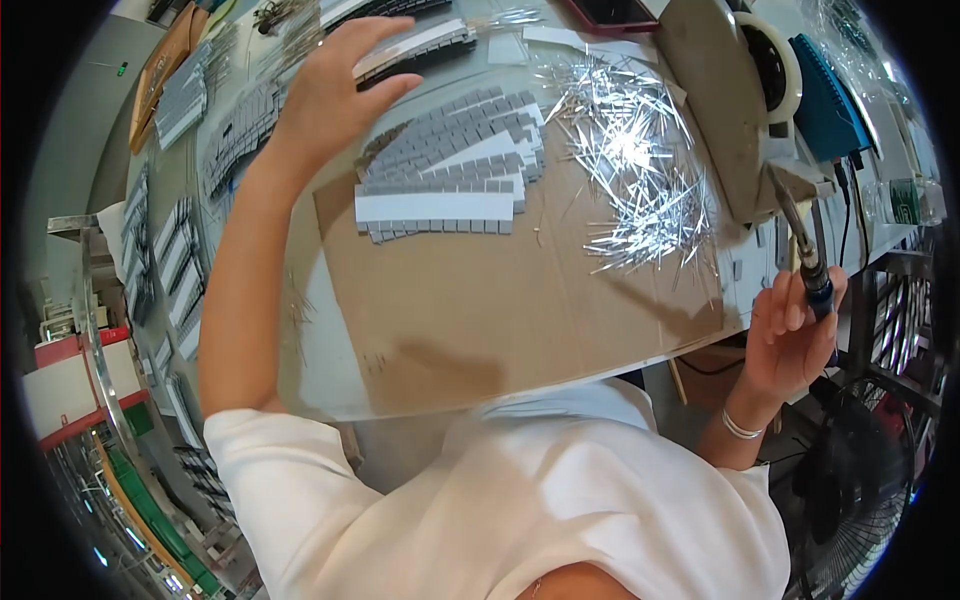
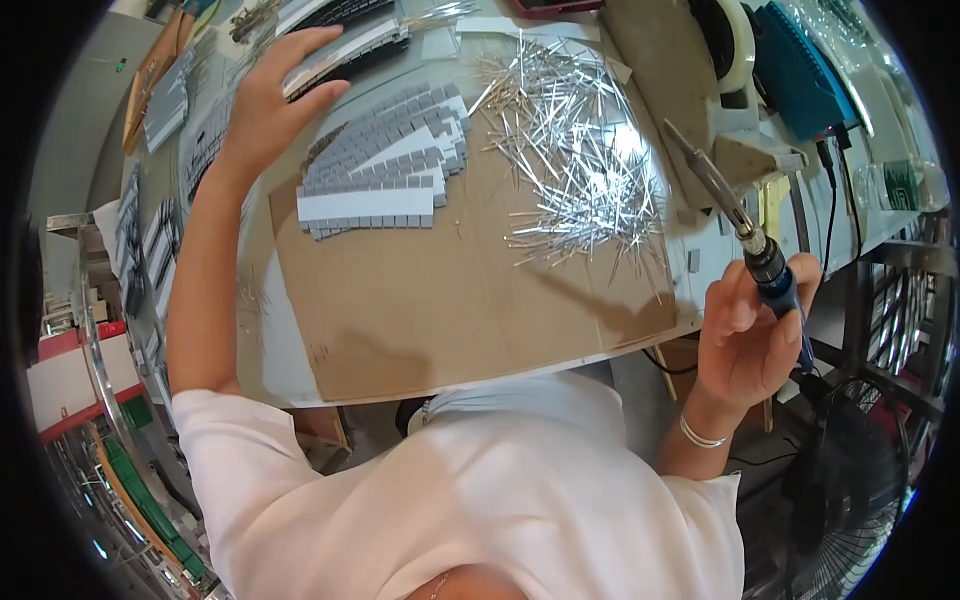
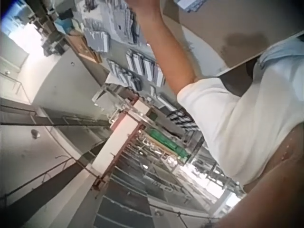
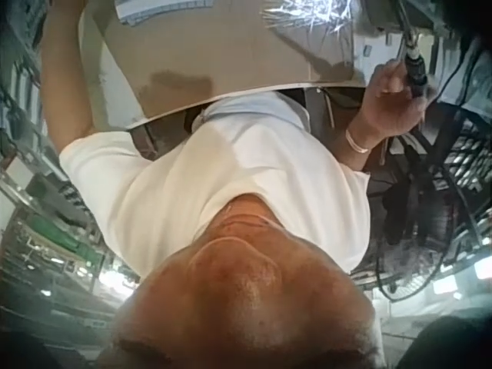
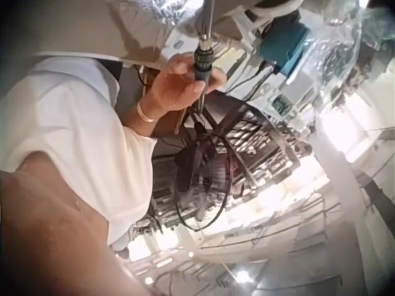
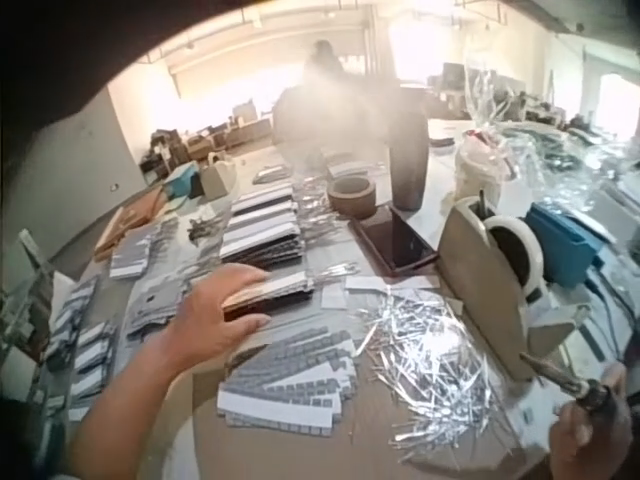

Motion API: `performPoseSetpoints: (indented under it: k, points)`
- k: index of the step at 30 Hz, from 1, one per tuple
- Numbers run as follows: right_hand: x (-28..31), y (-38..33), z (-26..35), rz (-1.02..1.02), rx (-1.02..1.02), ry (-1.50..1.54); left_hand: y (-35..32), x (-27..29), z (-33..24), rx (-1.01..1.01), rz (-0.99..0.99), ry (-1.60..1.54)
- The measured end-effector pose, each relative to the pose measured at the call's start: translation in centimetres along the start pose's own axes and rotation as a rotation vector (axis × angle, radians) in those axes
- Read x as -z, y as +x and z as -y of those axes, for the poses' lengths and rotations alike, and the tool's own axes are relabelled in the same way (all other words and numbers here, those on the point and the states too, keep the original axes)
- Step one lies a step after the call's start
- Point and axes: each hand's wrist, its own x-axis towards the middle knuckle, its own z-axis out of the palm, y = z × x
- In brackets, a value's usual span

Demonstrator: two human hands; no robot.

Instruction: The person solders silver wires onto grey electronic components on a workbench. This is done using a soldering iron and solder wire.

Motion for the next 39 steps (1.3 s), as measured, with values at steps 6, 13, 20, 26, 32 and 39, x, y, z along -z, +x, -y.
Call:
performPoseSetpoints:
  k: [6, 13, 20, 26, 32, 39]
  points:
    - [-0.3, -2.5, -0.6, 0.098, 0.178, -0.636, -5.9, 1.4, -7.9, -0.178, 0.197, 0.132]
    - [-2.5, -1.6, -2.5, 0.528, 0.388, -1.145, -10.8, 0.2, -12.9, -0.110, 0.284, 0.288]
    - [-2.5, -1.7, -4.9, 0.513, 0.319, -1.202, -15.2, -0.3, -19.0, 0.063, 0.332, 0.171]
    - [-4.0, -3.4, -5.5, 0.465, 0.337, -1.211, -16.8, -1.7, -21.5, 0.130, 0.253, 0.150]
    - [-3.5, -3.0, -4.9, 0.502, 0.356, -1.252, -16.8, -2.3, -20.9, 0.129, 0.228, 0.192]
    - [-4.1, -3.0, -4.7, 0.458, 0.481, -1.266, -16.4, -2.9, -21.0, 0.146, 0.228, 0.157]
